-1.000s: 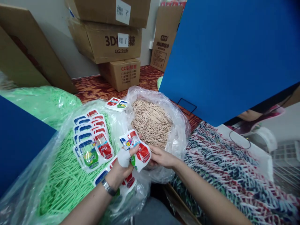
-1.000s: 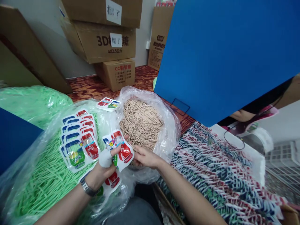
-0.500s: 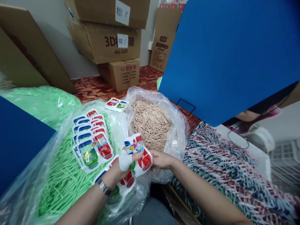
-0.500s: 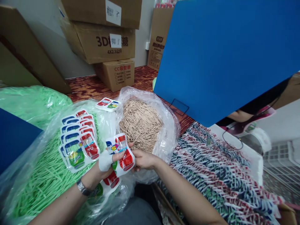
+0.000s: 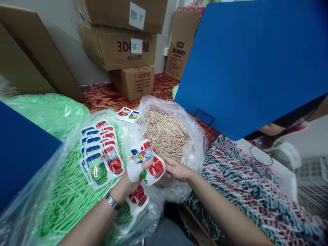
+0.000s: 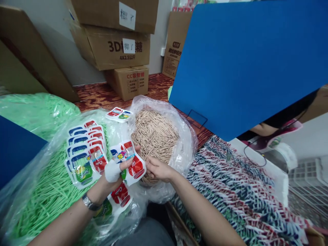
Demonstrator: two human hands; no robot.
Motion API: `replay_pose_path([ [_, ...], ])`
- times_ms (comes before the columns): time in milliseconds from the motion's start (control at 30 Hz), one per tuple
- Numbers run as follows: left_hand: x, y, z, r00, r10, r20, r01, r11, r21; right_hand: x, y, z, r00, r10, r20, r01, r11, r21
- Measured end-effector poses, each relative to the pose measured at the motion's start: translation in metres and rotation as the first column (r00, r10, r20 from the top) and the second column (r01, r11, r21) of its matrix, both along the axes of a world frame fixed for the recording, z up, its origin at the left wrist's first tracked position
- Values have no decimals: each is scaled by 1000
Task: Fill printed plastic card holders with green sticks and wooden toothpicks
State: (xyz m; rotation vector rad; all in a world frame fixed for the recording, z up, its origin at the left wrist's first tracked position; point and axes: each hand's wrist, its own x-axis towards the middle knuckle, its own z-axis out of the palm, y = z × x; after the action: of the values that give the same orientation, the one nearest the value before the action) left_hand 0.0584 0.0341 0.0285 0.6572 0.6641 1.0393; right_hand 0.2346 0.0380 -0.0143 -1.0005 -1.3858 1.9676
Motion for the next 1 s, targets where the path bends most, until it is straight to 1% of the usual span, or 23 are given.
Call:
replay_pose_path([
  [133, -2, -4, -8, 994, -74, -85, 78, 996, 40, -8, 0, 12, 998, 25, -50, -28, 998, -59],
  [200, 0, -7, -11, 986, -101, -131, 108, 993, 47, -14, 0, 16, 994, 6, -108, -14, 997, -78],
  [267, 1, -9, -12, 983, -108, -151, 116, 992, 46, -18, 0, 17, 991, -3, -131, -8, 996, -86],
  [333, 0, -11, -10, 987, -80, -140, 86, 996, 38, -18, 0, 17, 994, -9, -108, 1, 998, -70],
  [400, -2, -13, -6, 995, 1, -98, 2, 1000, 23, -15, 2, 16, 996, -69, -64, 67, 997, -33],
  [467, -4, -17, -3, 995, 94, -43, -95, 995, -20, -12, 5, 17, 982, -186, -18, 186, 983, -11],
  [500, -4, -20, -2, 992, 123, -24, -124, 991, -54, -11, 7, 18, 967, -253, -8, 253, 967, -9],
  [533, -4, -24, -1, 991, 135, -11, -135, 987, -92, -11, 9, 19, 948, -317, -14, 317, 948, -12],
  [600, -2, -32, -3, 993, 117, 14, -113, 981, -156, -14, 13, 21, 903, -423, -72, 423, 906, -13],
  [667, 3, -40, -8, 995, 86, 45, -76, 979, -191, -19, 15, 23, 866, -480, -143, 485, 874, 2],
  [733, 8, -46, -14, 996, 63, 70, -47, 976, -212, -24, 17, 24, 851, -499, -164, 512, 858, 46],
  [833, 13, -50, -19, 994, 50, 101, -23, 968, -252, -32, 15, 26, 852, -503, -143, 520, 845, 129],
  [933, 16, -48, -14, 986, 57, 154, -15, 965, -263, -38, 9, 27, 866, -491, -98, 499, 832, 242],
  [1000, 16, -45, -7, 982, 59, 179, -16, 973, -232, -41, 3, 28, 873, -482, -71, 475, 809, 345],
])
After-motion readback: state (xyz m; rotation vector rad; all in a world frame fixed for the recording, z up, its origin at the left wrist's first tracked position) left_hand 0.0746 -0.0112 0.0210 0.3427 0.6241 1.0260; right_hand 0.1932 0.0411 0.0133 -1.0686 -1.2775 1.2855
